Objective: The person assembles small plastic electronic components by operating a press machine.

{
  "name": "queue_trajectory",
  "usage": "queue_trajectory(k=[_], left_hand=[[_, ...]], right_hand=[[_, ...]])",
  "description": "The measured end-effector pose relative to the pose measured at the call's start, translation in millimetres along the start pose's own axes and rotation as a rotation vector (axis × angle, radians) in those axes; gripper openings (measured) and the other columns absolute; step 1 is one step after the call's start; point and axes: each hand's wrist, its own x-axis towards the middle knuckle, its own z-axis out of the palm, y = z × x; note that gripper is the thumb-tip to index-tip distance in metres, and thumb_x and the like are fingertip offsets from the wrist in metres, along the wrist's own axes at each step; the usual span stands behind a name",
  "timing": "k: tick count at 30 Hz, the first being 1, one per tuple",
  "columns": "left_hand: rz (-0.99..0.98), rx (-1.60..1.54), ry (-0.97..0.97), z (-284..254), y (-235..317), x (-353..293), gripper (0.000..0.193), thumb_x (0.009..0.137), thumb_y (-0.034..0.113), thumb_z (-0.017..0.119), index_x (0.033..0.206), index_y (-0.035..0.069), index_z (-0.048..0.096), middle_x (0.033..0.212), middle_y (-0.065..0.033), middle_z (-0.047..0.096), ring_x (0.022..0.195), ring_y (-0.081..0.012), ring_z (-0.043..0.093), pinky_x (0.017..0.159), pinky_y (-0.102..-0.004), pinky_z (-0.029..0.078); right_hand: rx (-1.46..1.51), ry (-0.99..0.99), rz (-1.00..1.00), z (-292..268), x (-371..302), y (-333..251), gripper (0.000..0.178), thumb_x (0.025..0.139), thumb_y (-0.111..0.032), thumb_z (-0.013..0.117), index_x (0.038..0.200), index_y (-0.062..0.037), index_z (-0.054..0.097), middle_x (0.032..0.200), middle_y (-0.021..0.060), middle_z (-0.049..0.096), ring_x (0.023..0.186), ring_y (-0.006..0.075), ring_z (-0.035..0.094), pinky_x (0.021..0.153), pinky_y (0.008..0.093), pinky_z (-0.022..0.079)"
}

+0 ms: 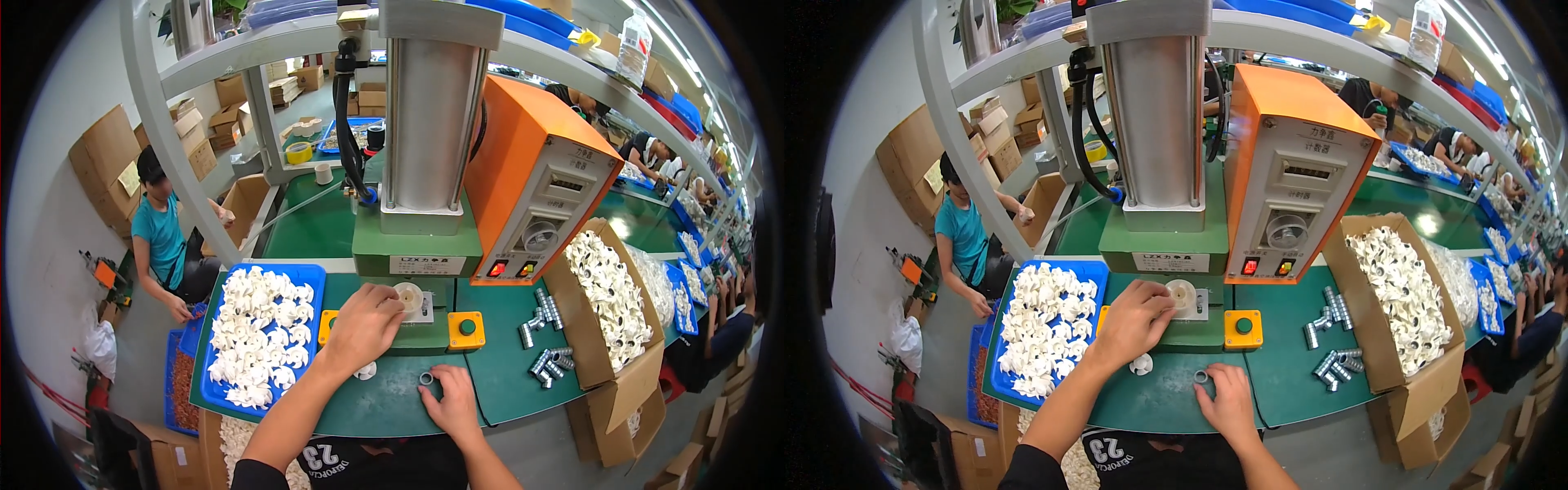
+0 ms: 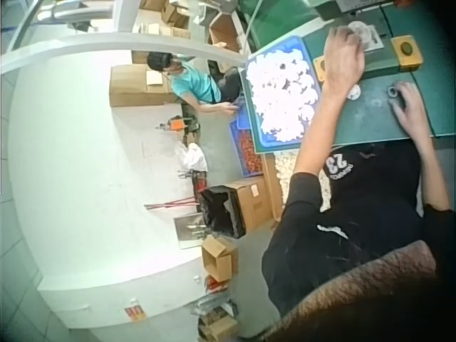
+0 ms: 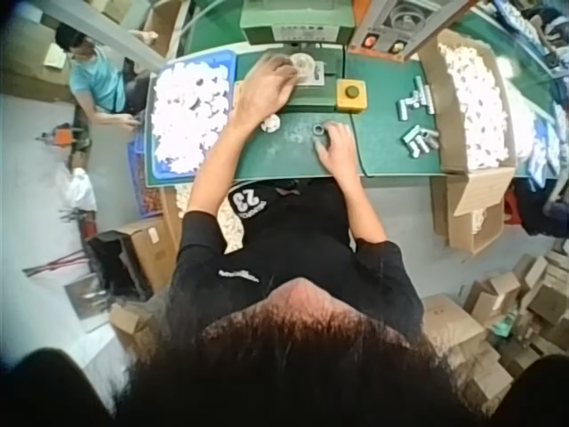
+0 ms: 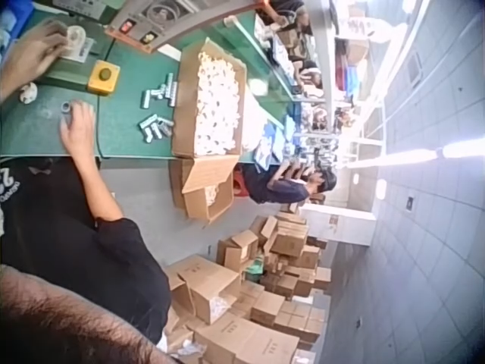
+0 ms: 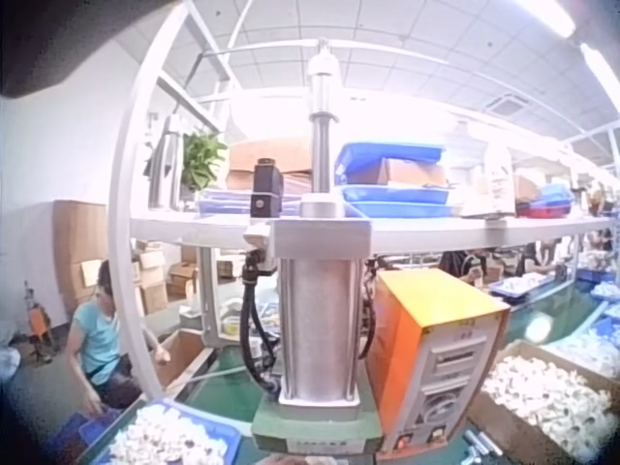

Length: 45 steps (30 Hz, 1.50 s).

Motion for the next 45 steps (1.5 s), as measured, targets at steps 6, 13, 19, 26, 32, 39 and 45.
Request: queue_trajectory(k=[6,13,19,26,32,39,45], left_hand=[[-0.077,0.071,0.075,-25,3,-35,0.011,0.082,0.006,0.078,0.091,0.002,0.073,0.101,-0.0123,0.069,0.097,-0.0333,0.066,0.085,-0.0421,0.055],[-0.206,0.192,0.072,-30,-5,-85,0.015,0.081,0.007,0.076,0.095,0.002,0.073,0.103,-0.0108,0.069,0.102,-0.0327,0.064,0.086,-0.0435,0.053],[-0.223,0.229,0.133,-20,-8,-94,0.029,0.08,0.005,0.074,0.108,-0.002,0.074,0.112,-0.0131,0.072,0.107,-0.0351,0.064,0.092,-0.0442,0.054],[-0.2,0.24,0.114,-23,-4,-91,0.036,0.079,0.004,0.072,0.114,-0.003,0.073,0.114,-0.0131,0.072,0.108,-0.0347,0.063,0.092,-0.0438,0.053],[-0.219,0.237,0.047,-31,-12,-88,0.041,0.075,0.001,0.068,0.116,-0.002,0.073,0.113,-0.0122,0.072,0.106,-0.0338,0.063,0.091,-0.0439,0.053],[-0.244,0.241,0.031,-32,-12,-82,0.042,0.074,-0.001,0.067,0.115,-0.001,0.074,0.107,-0.0125,0.072,0.103,-0.0348,0.063,0.091,-0.0441,0.053],[-0.238,0.227,0.005,-34,-14,-79,0.04,0.074,-0.002,0.067,0.114,-0.001,0.074,0.107,-0.0128,0.073,0.102,-0.0347,0.063,0.092,-0.0436,0.053]], right_hand=[[0.098,0.055,0.067,-2,14,-3,0.029,0.076,-0.007,0.082,0.098,-0.0017,0.065,0.095,0.0133,0.069,0.087,0.0325,0.065,0.08,0.0421,0.054],[0.1,0.187,0.067,-16,113,-22,0.028,0.077,-0.014,0.082,0.097,-0.0003,0.068,0.087,0.0122,0.069,0.075,0.0258,0.066,0.07,0.0377,0.054],[0.089,0.135,0.115,-5,171,-36,0.031,0.08,-0.026,0.08,0.098,-0.0002,0.074,0.089,0.0141,0.073,0.078,0.0262,0.068,0.074,0.0375,0.055],[0.187,0.267,0.133,-14,132,-28,0.026,0.078,-0.017,0.083,0.095,0.0001,0.074,0.091,0.0131,0.074,0.08,0.0277,0.069,0.076,0.0383,0.056],[-0.031,-0.071,-0.214,-24,41,-8,0.03,0.074,-0.017,0.089,0.094,-0.0042,0.072,0.088,0.01,0.066,0.083,0.0294,0.064,0.074,0.0399,0.053],[-0.033,-0.055,-0.146,-43,37,-1,0.048,0.071,-0.025,0.092,0.109,-0.0042,0.071,0.107,0.013,0.065,0.098,0.0315,0.063,0.084,0.0393,0.053],[-0.411,0.13,-0.045,-51,63,27,0.042,0.082,-0.034,0.082,0.112,-0.0055,0.072,0.14,0.0176,0.055,0.13,0.0408,0.05,0.107,0.0515,0.039]])
